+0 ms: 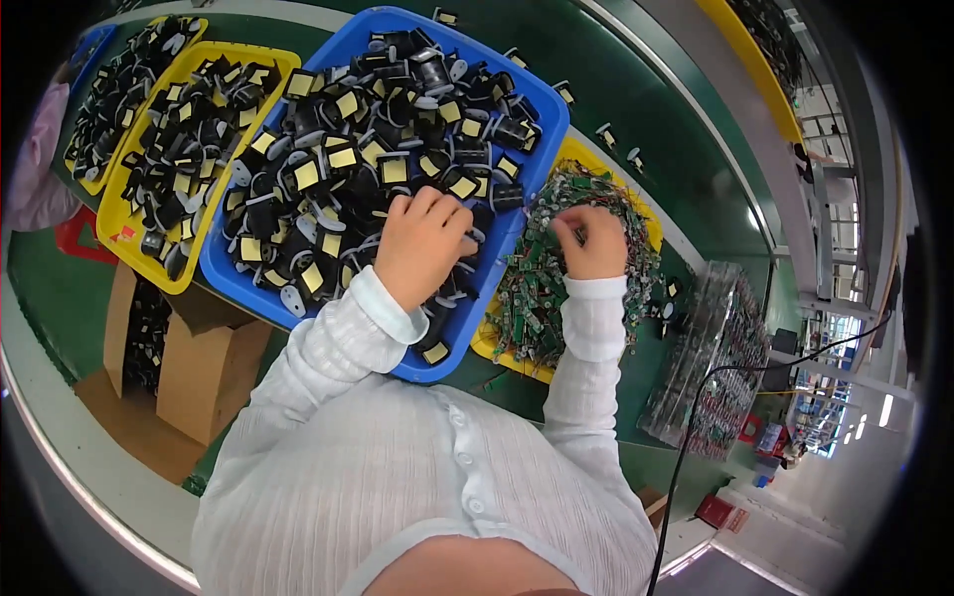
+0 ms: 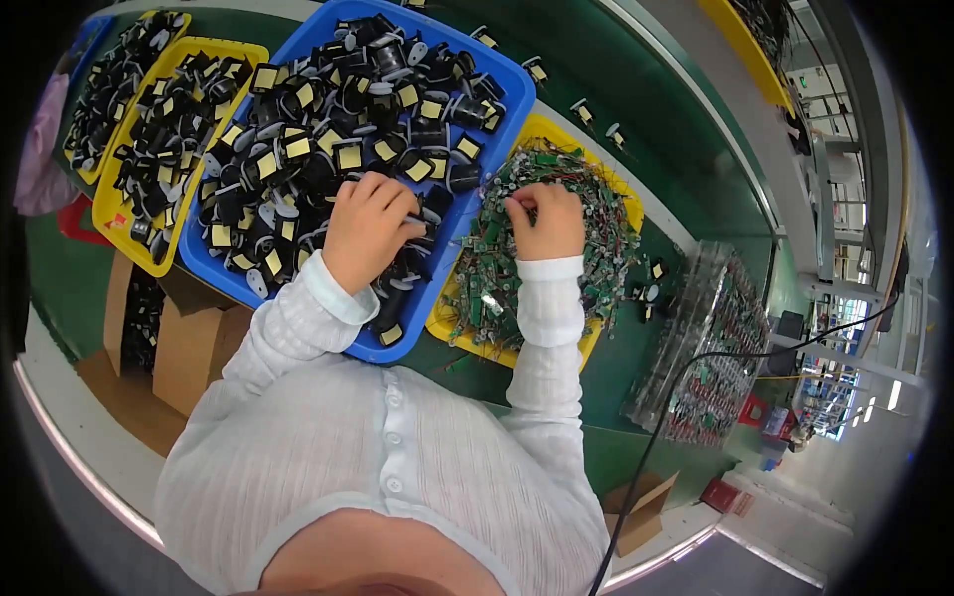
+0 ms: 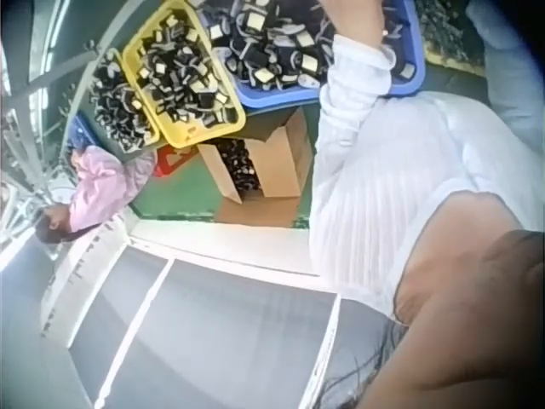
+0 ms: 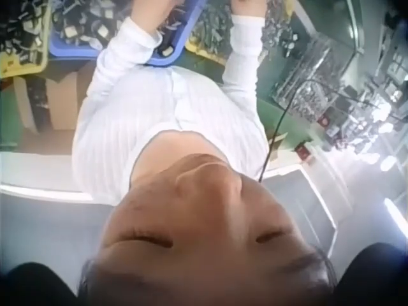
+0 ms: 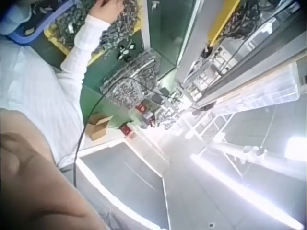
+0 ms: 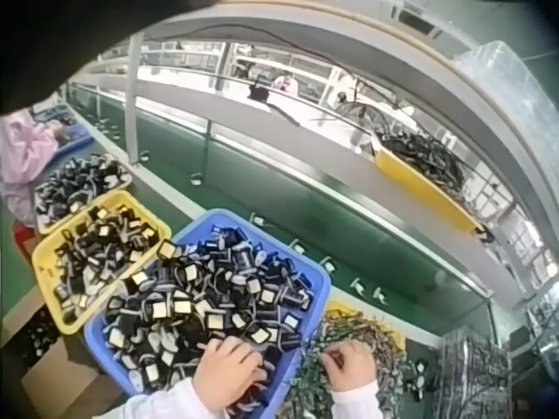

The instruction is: The person assembles small electronic components by attaching a yellow electronic component to a green circuit board by hand.

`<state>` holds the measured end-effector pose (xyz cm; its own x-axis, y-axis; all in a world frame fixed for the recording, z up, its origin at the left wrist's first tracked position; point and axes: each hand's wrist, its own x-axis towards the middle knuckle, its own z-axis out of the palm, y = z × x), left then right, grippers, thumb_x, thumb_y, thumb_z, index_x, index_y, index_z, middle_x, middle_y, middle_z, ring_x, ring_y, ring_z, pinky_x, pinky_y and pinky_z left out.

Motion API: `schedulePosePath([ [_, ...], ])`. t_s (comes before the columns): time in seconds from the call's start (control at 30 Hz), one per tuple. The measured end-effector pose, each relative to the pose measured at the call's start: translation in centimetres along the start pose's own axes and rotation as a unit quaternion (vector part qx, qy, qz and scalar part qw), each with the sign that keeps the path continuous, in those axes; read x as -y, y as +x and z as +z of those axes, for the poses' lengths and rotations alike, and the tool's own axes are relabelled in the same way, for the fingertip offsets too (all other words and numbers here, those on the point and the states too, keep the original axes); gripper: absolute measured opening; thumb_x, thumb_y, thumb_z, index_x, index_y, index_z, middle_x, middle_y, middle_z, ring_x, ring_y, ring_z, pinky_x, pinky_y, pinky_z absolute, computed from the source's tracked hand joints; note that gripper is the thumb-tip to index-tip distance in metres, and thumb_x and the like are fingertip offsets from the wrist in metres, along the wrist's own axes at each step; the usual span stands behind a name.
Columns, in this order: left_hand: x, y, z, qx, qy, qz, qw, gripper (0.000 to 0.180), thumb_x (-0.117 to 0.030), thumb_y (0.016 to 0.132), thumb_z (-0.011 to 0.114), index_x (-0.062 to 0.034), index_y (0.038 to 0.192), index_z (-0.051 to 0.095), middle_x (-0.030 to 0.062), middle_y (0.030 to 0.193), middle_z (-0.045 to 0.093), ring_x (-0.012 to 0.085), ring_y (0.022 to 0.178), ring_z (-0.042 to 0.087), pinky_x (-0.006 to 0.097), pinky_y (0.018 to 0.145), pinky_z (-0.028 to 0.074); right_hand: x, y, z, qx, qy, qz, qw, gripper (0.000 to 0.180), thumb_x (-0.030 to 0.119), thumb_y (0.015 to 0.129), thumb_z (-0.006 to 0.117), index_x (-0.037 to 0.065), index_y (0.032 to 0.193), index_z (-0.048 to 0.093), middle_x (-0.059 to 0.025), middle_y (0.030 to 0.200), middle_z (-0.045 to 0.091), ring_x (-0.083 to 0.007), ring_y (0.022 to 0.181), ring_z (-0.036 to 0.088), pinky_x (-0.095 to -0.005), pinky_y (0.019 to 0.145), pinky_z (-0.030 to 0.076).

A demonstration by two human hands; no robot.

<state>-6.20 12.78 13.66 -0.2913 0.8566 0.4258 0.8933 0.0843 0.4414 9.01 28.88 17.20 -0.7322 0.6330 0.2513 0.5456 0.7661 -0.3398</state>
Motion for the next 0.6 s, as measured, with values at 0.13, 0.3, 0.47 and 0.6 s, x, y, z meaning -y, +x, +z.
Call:
schedulePosePath([
  [0.13, -0.7, 0.5, -0.5, -0.072, -0.162, -0.076, 0.981, 0.021, -0.015, 0.068, 0.067, -0.006, 0.081, 0.054, 0.0027, 0.079, 0.054, 0.0192, 0.078, 0.052, 0.029, 0.065, 0.041, 0.0, -0.5, 1.9, 0.027, 0.038, 0.034, 0.998, 0.015, 0.017, 0.067, 0.069, 0.007, 0.073, 0.058, -0.007, 0.073, 0.054, -0.0257, 0.072, 0.051, -0.0359, 0.066, 0.042],
  [0.3, -0.9, 0.3, -1.4, -0.038, -0.378, -0.201, 0.903, 0.022, -0.015, 0.072, 0.068, -0.0017, 0.08, 0.053, 0.0045, 0.071, 0.055, 0.0134, 0.059, 0.053, 0.025, 0.054, 0.042, 1.9, -0.7, 2.8, -0.013, -0.085, 0.09, 0.992, 0.023, 0.022, 0.064, 0.073, 0.006, 0.069, 0.057, -0.0072, 0.073, 0.054, -0.0261, 0.073, 0.052, -0.0366, 0.062, 0.043],
  [0.47, -0.6, -0.3, -0.8, -0.015, -0.566, -0.227, 0.793, 0.021, -0.013, 0.071, 0.071, -0.0013, 0.08, 0.056, 0.0013, 0.071, 0.058, 0.0048, 0.061, 0.052, 0.02, 0.057, 0.043, 1.4, -1.1, 2.5, -0.02, 0.029, 0.117, 0.993, 0.024, 0.022, 0.064, 0.074, 0.005, 0.07, 0.058, -0.0077, 0.067, 0.055, -0.0228, 0.065, 0.053, -0.0337, 0.06, 0.044],
  [0.6, -1.1, 0.0, -0.7, 0.045, -0.651, -0.225, 0.724, 0.018, -0.013, 0.076, 0.067, -0.0015, 0.085, 0.056, 0.0017, 0.077, 0.057, 0.0082, 0.072, 0.055, 0.021, 0.063, 0.045, -0.1, -3.2, -0.2, -0.012, 0.263, 0.181, 0.948, 0.017, 0.009, 0.069, 0.071, 0.002, 0.076, 0.058, -0.005, 0.073, 0.059, -0.0122, 0.064, 0.056, -0.0234, 0.063, 0.045],
])
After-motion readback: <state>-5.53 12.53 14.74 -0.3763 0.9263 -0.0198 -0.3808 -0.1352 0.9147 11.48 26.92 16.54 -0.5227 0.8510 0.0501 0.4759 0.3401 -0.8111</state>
